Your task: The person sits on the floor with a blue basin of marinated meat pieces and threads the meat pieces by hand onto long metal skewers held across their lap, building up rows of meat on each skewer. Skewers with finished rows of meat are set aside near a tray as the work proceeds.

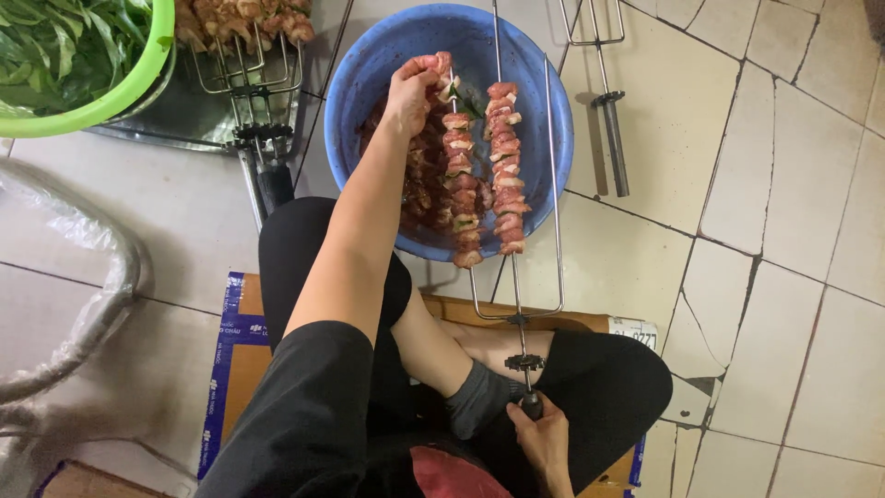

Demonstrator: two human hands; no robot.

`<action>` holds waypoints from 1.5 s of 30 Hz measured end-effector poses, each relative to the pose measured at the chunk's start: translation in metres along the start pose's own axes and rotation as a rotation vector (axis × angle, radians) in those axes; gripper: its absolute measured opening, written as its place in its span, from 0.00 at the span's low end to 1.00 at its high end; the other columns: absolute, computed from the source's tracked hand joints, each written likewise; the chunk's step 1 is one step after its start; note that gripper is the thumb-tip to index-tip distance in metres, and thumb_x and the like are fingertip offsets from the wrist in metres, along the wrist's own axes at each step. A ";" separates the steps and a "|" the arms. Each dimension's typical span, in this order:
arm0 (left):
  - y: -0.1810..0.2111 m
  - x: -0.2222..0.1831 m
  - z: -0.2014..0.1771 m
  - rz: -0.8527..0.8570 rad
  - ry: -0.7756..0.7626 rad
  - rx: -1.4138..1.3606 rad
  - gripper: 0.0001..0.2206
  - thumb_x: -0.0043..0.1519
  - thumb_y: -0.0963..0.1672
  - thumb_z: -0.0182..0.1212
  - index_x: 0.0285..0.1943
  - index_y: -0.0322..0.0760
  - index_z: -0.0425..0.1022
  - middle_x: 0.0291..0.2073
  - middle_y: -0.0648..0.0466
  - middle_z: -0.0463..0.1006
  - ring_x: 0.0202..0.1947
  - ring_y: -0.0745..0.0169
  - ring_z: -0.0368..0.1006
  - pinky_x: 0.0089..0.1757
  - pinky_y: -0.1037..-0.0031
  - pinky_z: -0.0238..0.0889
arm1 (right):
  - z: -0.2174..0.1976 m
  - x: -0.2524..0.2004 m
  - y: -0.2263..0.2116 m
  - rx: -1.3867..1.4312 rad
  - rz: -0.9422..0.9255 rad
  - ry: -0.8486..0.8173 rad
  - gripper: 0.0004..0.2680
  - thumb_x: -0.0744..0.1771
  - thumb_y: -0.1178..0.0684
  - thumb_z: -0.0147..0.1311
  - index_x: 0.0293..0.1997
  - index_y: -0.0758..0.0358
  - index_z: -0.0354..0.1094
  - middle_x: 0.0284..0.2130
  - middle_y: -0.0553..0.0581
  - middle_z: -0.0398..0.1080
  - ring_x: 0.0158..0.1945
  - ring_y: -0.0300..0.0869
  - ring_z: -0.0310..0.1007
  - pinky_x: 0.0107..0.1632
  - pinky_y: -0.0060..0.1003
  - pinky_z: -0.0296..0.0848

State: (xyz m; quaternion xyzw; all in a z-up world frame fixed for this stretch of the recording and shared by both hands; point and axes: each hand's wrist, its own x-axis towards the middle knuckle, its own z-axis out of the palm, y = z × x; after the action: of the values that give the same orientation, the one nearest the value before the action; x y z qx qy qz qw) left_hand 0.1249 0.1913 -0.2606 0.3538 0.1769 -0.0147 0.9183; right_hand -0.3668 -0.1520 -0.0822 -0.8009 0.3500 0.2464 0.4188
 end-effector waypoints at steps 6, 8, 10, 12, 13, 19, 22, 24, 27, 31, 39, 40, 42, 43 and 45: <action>-0.003 0.006 -0.004 0.016 -0.036 -0.017 0.10 0.61 0.34 0.54 0.50 0.33 0.71 0.32 0.50 0.78 0.30 0.60 0.74 0.30 0.69 0.72 | -0.001 -0.007 -0.010 -0.002 0.020 0.002 0.05 0.62 0.57 0.64 0.30 0.68 0.72 0.15 0.53 0.68 0.17 0.36 0.63 0.22 0.35 0.61; 0.010 -0.004 0.005 0.026 -0.064 -0.030 0.13 0.61 0.34 0.54 0.53 0.34 0.70 0.33 0.51 0.78 0.30 0.61 0.74 0.31 0.69 0.70 | -0.001 -0.006 -0.009 -0.005 0.015 0.003 0.06 0.62 0.57 0.64 0.30 0.69 0.72 0.15 0.53 0.68 0.18 0.36 0.62 0.22 0.35 0.60; 0.024 -0.014 0.012 -0.012 -0.174 -0.068 0.19 0.61 0.35 0.53 0.62 0.32 0.70 0.35 0.51 0.79 0.31 0.62 0.72 0.33 0.69 0.70 | 0.000 -0.004 -0.005 -0.035 -0.026 0.020 0.06 0.62 0.57 0.64 0.30 0.69 0.72 0.16 0.53 0.69 0.18 0.35 0.63 0.23 0.34 0.62; 0.035 -0.026 0.023 -0.035 -0.177 -0.051 0.18 0.63 0.36 0.54 0.63 0.30 0.70 0.37 0.50 0.80 0.33 0.63 0.73 0.35 0.70 0.70 | 0.000 -0.007 -0.014 -0.049 -0.033 0.033 0.06 0.62 0.57 0.64 0.30 0.69 0.73 0.16 0.52 0.69 0.18 0.35 0.64 0.23 0.34 0.63; 0.041 -0.032 0.029 -0.058 -0.178 -0.034 0.17 0.65 0.37 0.55 0.64 0.27 0.70 0.40 0.50 0.81 0.35 0.63 0.74 0.37 0.72 0.70 | 0.000 -0.009 -0.018 -0.063 -0.040 0.044 0.05 0.62 0.56 0.64 0.31 0.68 0.73 0.16 0.52 0.70 0.19 0.35 0.64 0.24 0.34 0.64; 0.033 -0.027 0.029 -0.012 -0.143 0.070 0.11 0.67 0.38 0.63 0.57 0.25 0.73 0.41 0.50 0.82 0.30 0.68 0.71 0.33 0.76 0.67 | 0.000 -0.005 -0.005 -0.035 -0.035 0.024 0.07 0.62 0.56 0.64 0.33 0.71 0.74 0.17 0.55 0.71 0.19 0.37 0.65 0.24 0.36 0.64; 0.032 -0.022 0.028 0.000 -0.120 0.031 0.09 0.63 0.37 0.62 0.52 0.27 0.75 0.36 0.50 0.80 0.26 0.68 0.71 0.28 0.74 0.66 | -0.002 -0.009 -0.017 -0.085 -0.017 0.034 0.07 0.62 0.56 0.64 0.35 0.70 0.75 0.18 0.56 0.74 0.21 0.37 0.68 0.27 0.35 0.67; 0.012 0.001 0.016 0.023 -0.100 0.082 0.09 0.64 0.36 0.61 0.52 0.27 0.76 0.35 0.50 0.80 0.26 0.68 0.71 0.27 0.74 0.66 | -0.001 -0.011 -0.019 -0.091 -0.012 0.038 0.08 0.62 0.55 0.64 0.36 0.70 0.75 0.19 0.56 0.74 0.21 0.38 0.68 0.27 0.36 0.68; 0.002 0.006 0.014 0.073 -0.076 0.209 0.08 0.64 0.36 0.60 0.50 0.27 0.78 0.34 0.52 0.79 0.25 0.69 0.69 0.27 0.76 0.64 | -0.001 -0.014 -0.020 -0.094 -0.023 0.046 0.08 0.61 0.55 0.64 0.37 0.70 0.75 0.20 0.57 0.76 0.23 0.39 0.70 0.29 0.37 0.69; 0.008 -0.004 0.021 0.128 -0.138 0.317 0.07 0.67 0.36 0.54 0.48 0.30 0.77 0.36 0.55 0.81 0.26 0.73 0.67 0.27 0.79 0.60 | -0.001 -0.006 -0.004 -0.123 -0.109 0.064 0.09 0.61 0.54 0.64 0.35 0.71 0.75 0.20 0.57 0.76 0.24 0.38 0.72 0.30 0.36 0.71; 0.036 -0.033 0.040 0.435 -0.233 0.824 0.10 0.65 0.34 0.51 0.48 0.32 0.78 0.33 0.55 0.81 0.29 0.71 0.73 0.34 0.77 0.69 | -0.001 -0.007 -0.009 -0.148 -0.042 0.067 0.09 0.61 0.54 0.63 0.36 0.70 0.76 0.19 0.59 0.76 0.22 0.41 0.71 0.29 0.38 0.70; 0.042 -0.036 0.044 0.467 -0.259 0.977 0.12 0.63 0.34 0.50 0.48 0.32 0.79 0.32 0.54 0.81 0.28 0.69 0.74 0.34 0.76 0.69 | -0.001 -0.003 -0.001 -0.149 -0.068 0.079 0.09 0.61 0.54 0.64 0.36 0.71 0.76 0.20 0.59 0.76 0.22 0.41 0.72 0.29 0.38 0.71; 0.042 -0.034 0.040 0.511 -0.301 1.072 0.12 0.63 0.34 0.51 0.47 0.33 0.80 0.33 0.53 0.82 0.30 0.66 0.75 0.36 0.74 0.70 | -0.003 -0.006 -0.006 -0.150 -0.060 0.076 0.10 0.61 0.54 0.64 0.37 0.70 0.76 0.20 0.59 0.76 0.23 0.41 0.72 0.29 0.38 0.71; 0.042 -0.033 0.038 0.556 -0.344 1.167 0.12 0.62 0.34 0.52 0.47 0.33 0.80 0.33 0.51 0.82 0.31 0.63 0.77 0.37 0.73 0.70 | -0.004 -0.008 -0.009 -0.151 -0.052 0.074 0.10 0.61 0.53 0.64 0.39 0.70 0.75 0.20 0.59 0.76 0.23 0.41 0.72 0.29 0.39 0.71; 0.049 -0.041 0.042 0.565 -0.388 1.212 0.11 0.63 0.35 0.53 0.47 0.34 0.81 0.34 0.50 0.83 0.33 0.62 0.78 0.39 0.72 0.70 | -0.004 -0.005 -0.008 -0.157 -0.071 0.074 0.11 0.61 0.53 0.64 0.39 0.70 0.76 0.20 0.60 0.77 0.23 0.41 0.73 0.30 0.39 0.71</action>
State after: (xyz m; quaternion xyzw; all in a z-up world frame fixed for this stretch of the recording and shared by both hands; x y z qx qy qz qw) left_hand 0.1070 0.1963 -0.1868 0.8274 -0.1288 0.0656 0.5427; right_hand -0.3633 -0.1502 -0.0733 -0.8517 0.3161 0.2283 0.3502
